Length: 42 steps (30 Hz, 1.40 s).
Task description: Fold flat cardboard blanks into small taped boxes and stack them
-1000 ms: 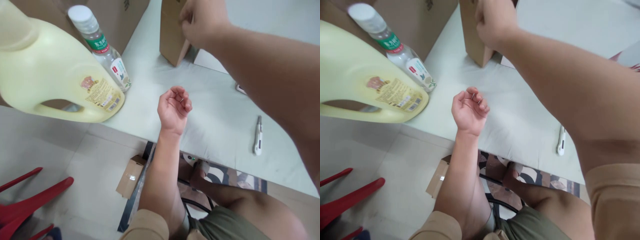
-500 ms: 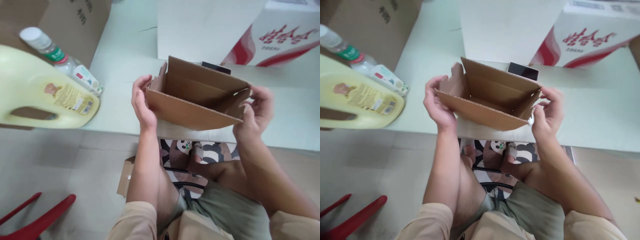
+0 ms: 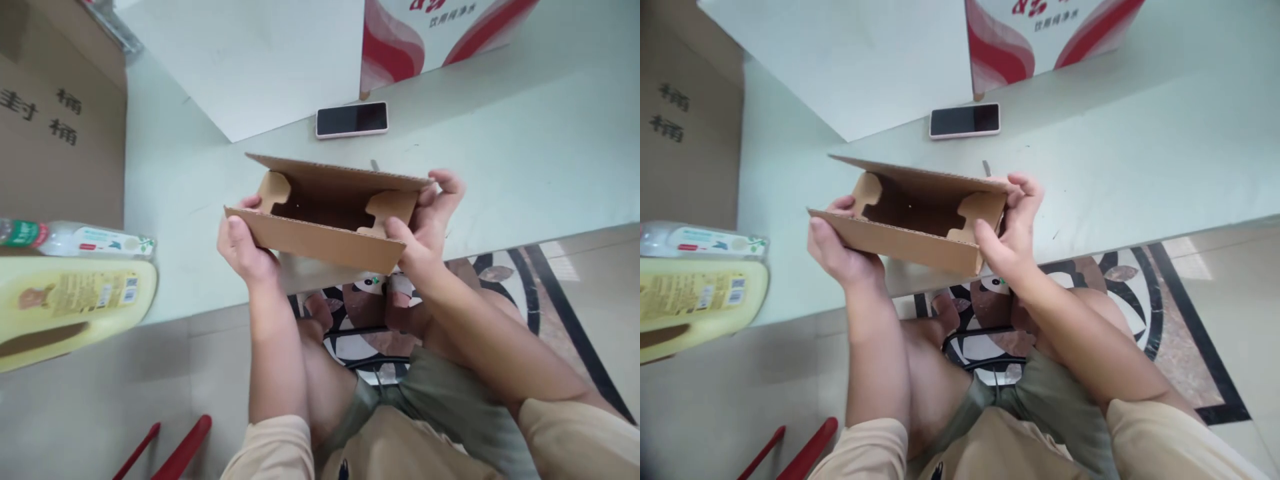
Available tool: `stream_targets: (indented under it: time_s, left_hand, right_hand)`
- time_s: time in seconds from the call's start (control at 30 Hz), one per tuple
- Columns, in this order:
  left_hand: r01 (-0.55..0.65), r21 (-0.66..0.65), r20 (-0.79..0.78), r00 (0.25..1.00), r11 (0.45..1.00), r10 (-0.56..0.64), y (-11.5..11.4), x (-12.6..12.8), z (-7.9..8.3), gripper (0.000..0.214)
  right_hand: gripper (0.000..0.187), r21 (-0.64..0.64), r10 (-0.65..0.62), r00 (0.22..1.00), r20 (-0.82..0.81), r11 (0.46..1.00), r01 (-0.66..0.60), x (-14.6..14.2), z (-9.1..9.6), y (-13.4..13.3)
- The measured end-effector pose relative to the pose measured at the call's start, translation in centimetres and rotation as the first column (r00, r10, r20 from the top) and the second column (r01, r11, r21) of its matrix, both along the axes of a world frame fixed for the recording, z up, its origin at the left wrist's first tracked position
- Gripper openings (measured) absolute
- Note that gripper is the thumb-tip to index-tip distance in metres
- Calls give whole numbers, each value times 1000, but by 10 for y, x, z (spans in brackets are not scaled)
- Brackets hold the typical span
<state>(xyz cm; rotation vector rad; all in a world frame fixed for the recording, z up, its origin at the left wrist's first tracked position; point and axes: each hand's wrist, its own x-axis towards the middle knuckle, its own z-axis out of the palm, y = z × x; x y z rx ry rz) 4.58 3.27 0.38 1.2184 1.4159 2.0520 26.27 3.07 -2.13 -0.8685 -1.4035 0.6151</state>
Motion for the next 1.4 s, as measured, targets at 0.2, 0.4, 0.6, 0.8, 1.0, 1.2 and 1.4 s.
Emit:
stream_targets:
  time_s: [0.2, 0.4, 0.6, 0.8, 1.0, 1.2, 1.4]
  left_hand:
    - [108, 41, 134, 985, 993, -112, 14, 6, 4, 20]
    - [131, -5, 91, 987, 991, -130, 13, 2, 3, 23]
    - [100, -40, 58, 993, 994, -98, 11, 0, 3, 33]
    - [138, -21, 106, 985, 990, -135, 12, -1, 1, 34]
    - [70, -137, -26, 997, 988, -74, 12, -10, -5, 46]
    - [92, -159, -115, 987, 983, -111, 11, -15, -4, 51]
    - [74, -206, -169, 979, 976, -110, 9, -11, -1, 55]
  right_hand:
    - [27, -8, -29, 996, 80, 1000, 30, 4, 7, -4]
    - [41, -41, -6, 992, 129, 999, 12, 11, -3, -6]
    - [46, -49, -44, 990, 135, 997, 51, 9, -5, -6]
    - [39, -10, -71, 991, 112, 997, 73, 6, -7, -5]
    - [40, -2, -86, 993, 82, 996, 87, 5, -9, -5]
    - [38, -3, -60, 996, 59, 998, 61, 5, -7, -4]
    - [47, -45, -61, 997, 41, 997, 63, 3, -6, -7]
